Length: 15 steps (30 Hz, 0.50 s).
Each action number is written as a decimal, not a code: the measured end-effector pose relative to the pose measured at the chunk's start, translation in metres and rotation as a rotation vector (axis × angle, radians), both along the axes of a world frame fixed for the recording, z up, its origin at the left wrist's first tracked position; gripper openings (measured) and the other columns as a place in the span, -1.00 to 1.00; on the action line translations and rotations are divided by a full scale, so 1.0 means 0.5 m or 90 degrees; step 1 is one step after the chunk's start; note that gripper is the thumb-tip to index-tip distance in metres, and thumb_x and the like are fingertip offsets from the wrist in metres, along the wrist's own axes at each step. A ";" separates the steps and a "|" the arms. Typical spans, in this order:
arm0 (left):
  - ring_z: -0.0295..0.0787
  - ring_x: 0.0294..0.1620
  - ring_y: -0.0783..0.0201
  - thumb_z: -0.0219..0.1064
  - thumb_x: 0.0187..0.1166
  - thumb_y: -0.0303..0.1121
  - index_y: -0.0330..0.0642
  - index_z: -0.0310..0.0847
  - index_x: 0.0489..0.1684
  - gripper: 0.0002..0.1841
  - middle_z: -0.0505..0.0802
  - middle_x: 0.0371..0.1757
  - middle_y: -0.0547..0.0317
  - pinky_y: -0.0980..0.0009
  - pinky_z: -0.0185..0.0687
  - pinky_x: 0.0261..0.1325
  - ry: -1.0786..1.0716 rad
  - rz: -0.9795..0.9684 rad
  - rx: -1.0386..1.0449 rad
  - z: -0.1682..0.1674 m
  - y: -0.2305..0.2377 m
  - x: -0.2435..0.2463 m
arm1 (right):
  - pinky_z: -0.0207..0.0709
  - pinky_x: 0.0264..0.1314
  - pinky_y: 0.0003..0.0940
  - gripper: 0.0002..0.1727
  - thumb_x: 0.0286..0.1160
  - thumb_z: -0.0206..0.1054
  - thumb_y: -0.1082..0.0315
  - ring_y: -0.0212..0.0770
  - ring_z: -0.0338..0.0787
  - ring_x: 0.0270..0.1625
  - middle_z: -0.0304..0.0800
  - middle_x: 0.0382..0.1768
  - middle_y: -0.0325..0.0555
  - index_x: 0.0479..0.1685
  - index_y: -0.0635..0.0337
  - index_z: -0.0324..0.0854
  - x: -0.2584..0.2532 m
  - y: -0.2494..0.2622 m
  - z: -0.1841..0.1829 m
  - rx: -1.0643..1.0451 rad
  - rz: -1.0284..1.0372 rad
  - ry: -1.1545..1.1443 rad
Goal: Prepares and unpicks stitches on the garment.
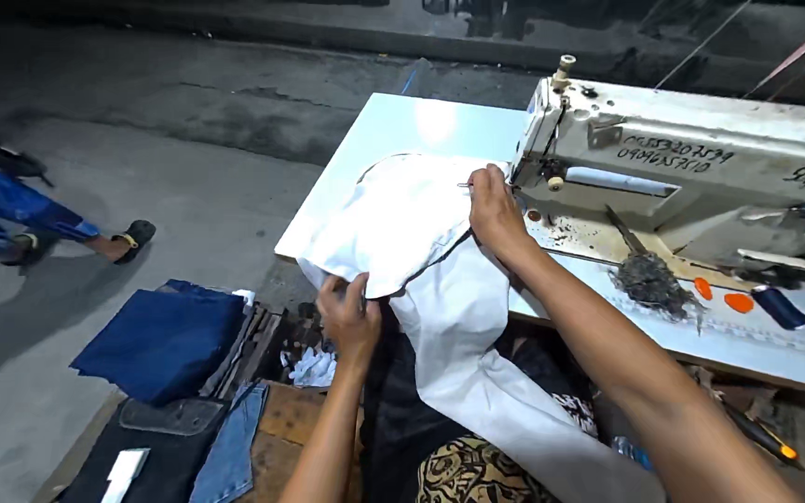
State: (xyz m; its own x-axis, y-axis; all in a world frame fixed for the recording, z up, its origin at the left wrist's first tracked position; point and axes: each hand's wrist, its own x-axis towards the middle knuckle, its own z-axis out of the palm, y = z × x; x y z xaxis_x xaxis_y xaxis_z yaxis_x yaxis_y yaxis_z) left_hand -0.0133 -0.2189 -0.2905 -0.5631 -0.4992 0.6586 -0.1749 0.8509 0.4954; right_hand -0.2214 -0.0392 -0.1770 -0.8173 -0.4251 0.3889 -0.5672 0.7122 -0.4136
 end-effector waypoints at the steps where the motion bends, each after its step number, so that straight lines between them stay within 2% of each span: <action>1: 0.71 0.16 -0.38 0.31 0.38 -0.44 -0.25 0.84 0.03 -0.69 0.76 0.13 -0.43 -0.21 0.60 0.17 -0.007 -0.020 -0.002 0.008 -0.006 -0.005 | 0.67 0.15 0.21 -0.69 0.72 0.05 0.47 0.42 0.67 0.32 0.54 0.37 0.43 0.31 0.33 0.52 -0.009 -0.018 0.015 0.045 -0.008 -0.007; 4: 0.85 0.08 -0.22 0.18 0.43 -0.56 -0.40 0.79 0.08 -0.66 0.89 0.03 -0.28 -0.10 0.69 0.18 0.033 -0.073 0.006 0.027 -0.022 -0.004 | 0.62 0.10 0.27 -0.50 0.56 0.21 0.57 0.54 0.51 0.44 0.56 0.29 0.51 0.52 0.32 0.40 -0.035 -0.065 0.072 0.226 -0.081 -0.075; 6: 0.90 0.05 -0.09 0.15 0.46 -0.58 -0.47 0.73 0.16 -0.64 0.90 0.02 -0.27 0.05 0.75 0.18 0.076 -0.105 0.023 0.045 -0.037 -0.005 | 0.53 0.25 0.30 -0.40 0.50 0.29 0.55 0.54 0.42 0.53 0.51 0.35 0.54 0.60 0.35 0.33 -0.070 -0.084 0.083 0.268 -0.113 -0.117; 7: 0.90 0.04 0.00 0.14 0.52 -0.57 -0.47 0.69 0.24 -0.63 0.89 0.05 -0.26 0.14 0.75 0.18 0.088 -0.122 0.039 0.054 -0.044 -0.005 | 0.44 0.34 0.38 -0.31 0.42 0.36 0.55 0.56 0.40 0.55 0.53 0.36 0.54 0.64 0.36 0.28 -0.086 -0.086 0.080 0.265 -0.109 -0.151; 8: 0.88 0.02 0.11 0.14 0.58 -0.55 -0.45 0.63 0.35 -0.61 0.88 0.08 -0.25 0.23 0.74 0.16 0.099 -0.140 0.058 0.062 -0.050 -0.005 | 0.35 0.42 0.47 -0.23 0.36 0.40 0.53 0.55 0.45 0.53 0.61 0.32 0.52 0.67 0.34 0.23 -0.098 -0.087 0.075 0.255 -0.099 -0.185; 10: 0.82 0.04 0.30 0.13 0.68 -0.51 -0.37 0.56 0.44 -0.61 0.85 0.13 -0.15 0.37 0.71 0.18 0.125 -0.181 0.096 0.077 -0.063 -0.006 | 0.30 0.44 0.51 -0.30 0.47 0.30 0.52 0.50 0.60 0.42 0.71 0.22 0.45 0.66 0.29 0.17 -0.104 -0.087 0.061 0.219 -0.088 -0.198; 12: 0.74 0.02 0.38 0.07 0.67 -0.49 -0.38 0.59 0.33 -0.65 0.80 0.06 -0.06 0.43 0.66 0.15 0.157 -0.213 0.113 0.095 -0.071 -0.010 | 0.52 0.17 0.38 -0.49 0.65 0.11 0.50 0.47 0.71 0.25 0.71 0.14 0.42 0.60 0.27 0.28 -0.096 -0.086 0.059 0.168 -0.089 -0.090; 13: 0.71 -0.01 0.44 0.04 0.66 -0.47 -0.41 0.58 0.27 -0.66 0.78 0.03 -0.03 0.47 0.64 0.11 0.171 -0.223 0.124 0.110 -0.069 -0.011 | 0.57 0.02 0.30 -0.54 0.70 0.05 0.49 0.44 0.75 0.14 0.71 0.13 0.39 0.57 0.24 0.31 -0.085 -0.086 0.075 0.167 -0.086 -0.035; 15: 0.68 -0.04 0.64 0.06 0.72 -0.39 -0.41 0.53 0.16 -0.72 0.77 -0.03 0.18 0.60 0.65 0.09 0.203 -0.241 0.160 0.148 -0.053 0.003 | 0.61 -0.16 0.26 -0.53 0.69 0.04 0.52 0.44 0.80 -0.05 0.67 0.17 0.41 0.58 0.24 0.30 -0.048 -0.078 0.134 0.172 -0.068 0.036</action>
State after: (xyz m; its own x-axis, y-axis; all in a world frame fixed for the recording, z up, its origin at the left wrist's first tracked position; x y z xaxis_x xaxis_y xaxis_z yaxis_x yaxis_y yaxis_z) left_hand -0.0116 -0.2454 -0.2164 -0.5258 -0.4640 0.7129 0.3128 0.6739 0.6693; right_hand -0.2454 -0.0781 -0.1102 -0.8435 -0.4323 0.3189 -0.4998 0.8491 -0.1708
